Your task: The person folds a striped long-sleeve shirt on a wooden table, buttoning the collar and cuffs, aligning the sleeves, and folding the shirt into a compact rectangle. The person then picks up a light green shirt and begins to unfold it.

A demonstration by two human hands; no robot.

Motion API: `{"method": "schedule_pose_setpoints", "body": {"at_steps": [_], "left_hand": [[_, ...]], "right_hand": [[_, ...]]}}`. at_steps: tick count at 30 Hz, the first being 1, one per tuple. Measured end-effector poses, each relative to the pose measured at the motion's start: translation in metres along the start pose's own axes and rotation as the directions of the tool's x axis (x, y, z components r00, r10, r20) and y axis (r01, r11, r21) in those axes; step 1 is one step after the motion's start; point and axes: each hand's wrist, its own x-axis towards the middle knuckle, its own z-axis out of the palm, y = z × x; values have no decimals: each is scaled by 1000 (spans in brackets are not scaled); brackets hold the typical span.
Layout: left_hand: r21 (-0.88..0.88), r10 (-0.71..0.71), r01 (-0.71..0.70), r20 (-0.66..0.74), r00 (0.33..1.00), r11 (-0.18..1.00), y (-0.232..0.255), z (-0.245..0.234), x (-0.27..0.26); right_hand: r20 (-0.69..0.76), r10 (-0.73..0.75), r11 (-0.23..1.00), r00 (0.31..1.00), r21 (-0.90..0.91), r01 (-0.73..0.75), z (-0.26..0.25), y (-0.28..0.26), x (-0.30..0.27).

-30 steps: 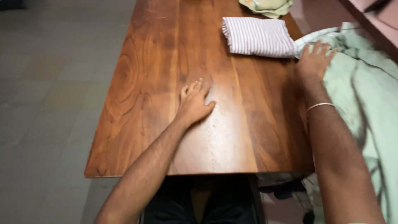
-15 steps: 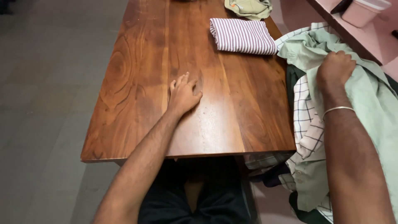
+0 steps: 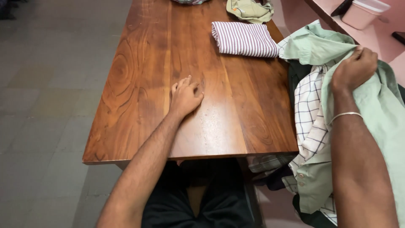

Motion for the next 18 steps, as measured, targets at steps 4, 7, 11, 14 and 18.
{"method": "schedule_pose_setpoints", "body": {"at_steps": [4, 7, 11, 14, 18], "left_hand": [[-8, -3, 3, -3, 1000, 1000, 0, 0, -1], [-3, 4, -4, 7, 1000, 1000, 0, 0, 0], [4, 11, -11, 9, 1000, 1000, -1, 1, 0], [15, 57, -57, -13, 998, 998, -2, 2, -1], [71, 238, -233, -62, 969, 970, 6, -3, -5]], "right_hand": [[-140, -40, 993, 989, 101, 54, 1, 4, 5], [-251, -82, 972, 964, 194, 133, 0, -3, 18], [-327, -108, 916, 939, 335, 222, -11, -38, 41], [-272, -109, 853, 956, 468, 230, -28, -84, 40], [-110, -175, 619, 978, 760, 196, -55, -155, 18]]}}
